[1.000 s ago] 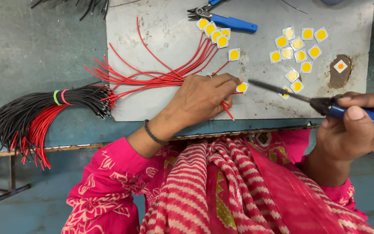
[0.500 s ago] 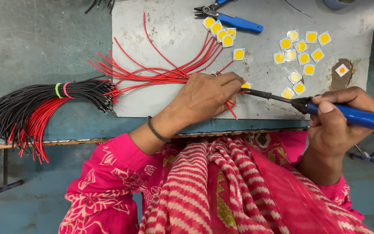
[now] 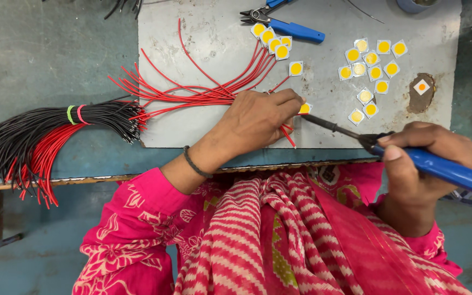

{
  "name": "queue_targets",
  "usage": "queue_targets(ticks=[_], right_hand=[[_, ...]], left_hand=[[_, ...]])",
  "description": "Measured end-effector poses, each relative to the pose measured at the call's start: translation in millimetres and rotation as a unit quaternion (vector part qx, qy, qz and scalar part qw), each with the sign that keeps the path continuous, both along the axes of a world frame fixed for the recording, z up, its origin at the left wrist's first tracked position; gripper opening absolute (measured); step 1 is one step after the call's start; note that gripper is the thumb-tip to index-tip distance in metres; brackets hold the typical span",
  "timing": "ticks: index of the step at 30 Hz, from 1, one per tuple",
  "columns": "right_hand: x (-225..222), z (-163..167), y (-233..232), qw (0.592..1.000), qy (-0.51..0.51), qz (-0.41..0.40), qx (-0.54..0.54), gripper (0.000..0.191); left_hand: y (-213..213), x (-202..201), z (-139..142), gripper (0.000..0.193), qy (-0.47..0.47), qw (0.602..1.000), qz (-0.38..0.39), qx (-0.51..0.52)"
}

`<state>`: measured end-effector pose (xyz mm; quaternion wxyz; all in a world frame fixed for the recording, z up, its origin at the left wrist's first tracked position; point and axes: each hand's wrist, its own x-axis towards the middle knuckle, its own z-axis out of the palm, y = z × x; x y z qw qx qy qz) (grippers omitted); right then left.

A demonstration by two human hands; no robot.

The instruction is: The person solders red wires onto small yellow LED chip boards at a workbench, holding each chip with one hand while touching the joint with a soldering iron, then sets finished chips aside. At the end they gather and align a bundle of red and black wires by hand.

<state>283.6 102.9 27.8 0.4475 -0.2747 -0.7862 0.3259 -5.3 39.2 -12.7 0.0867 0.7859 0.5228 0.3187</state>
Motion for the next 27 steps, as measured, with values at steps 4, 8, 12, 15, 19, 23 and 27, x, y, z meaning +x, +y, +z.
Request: queue_targets(ticks=[4,8,12,15,19,23,27], right_hand=[[5.9,-0.9,-4.5,0.999,-0.009,-0.03,-0.005,0.038],[1.3,-2.4,-1.7,0.999,-0.021,-0.034,-0.011,0.038],[-6.5,-0.3,0.3,1.0,-0.017,-0.017,-0.01,0.038],[-10.4,2.0,1.3,1.0,-0.009,-0.001,-0.004,0.038],[-11.8,4.2,1.2,0.999,-0.032,-0.008,0.001,0.036],[-11.7,3.7,2.5,1.0,-0.028,0.003,0.003,0.034],[-4.5,3.3,-0.9,1.0,-0.021,-0.006,-0.006,0.036]], left_hand=[[-0.9,0.2,-0.3,0.021,0.007,1.0,-0.001,-0.001],[-1.5,0.9,0.0,0.023,0.006,1.0,0.004,0.001],[-1.5,2.2,0.1,0.023,0.014,1.0,0.011,0.004],[-1.0,2.7,-0.3,0.022,0.015,1.0,0.01,0.01],[0.6,2.9,-0.3,0.019,0.009,1.0,0.007,0.003],[2.5,2.4,1.3,0.019,0.007,1.0,-0.002,-0.01],[3.8,1.7,2.7,0.019,0.011,1.0,-0.004,-0.012]])
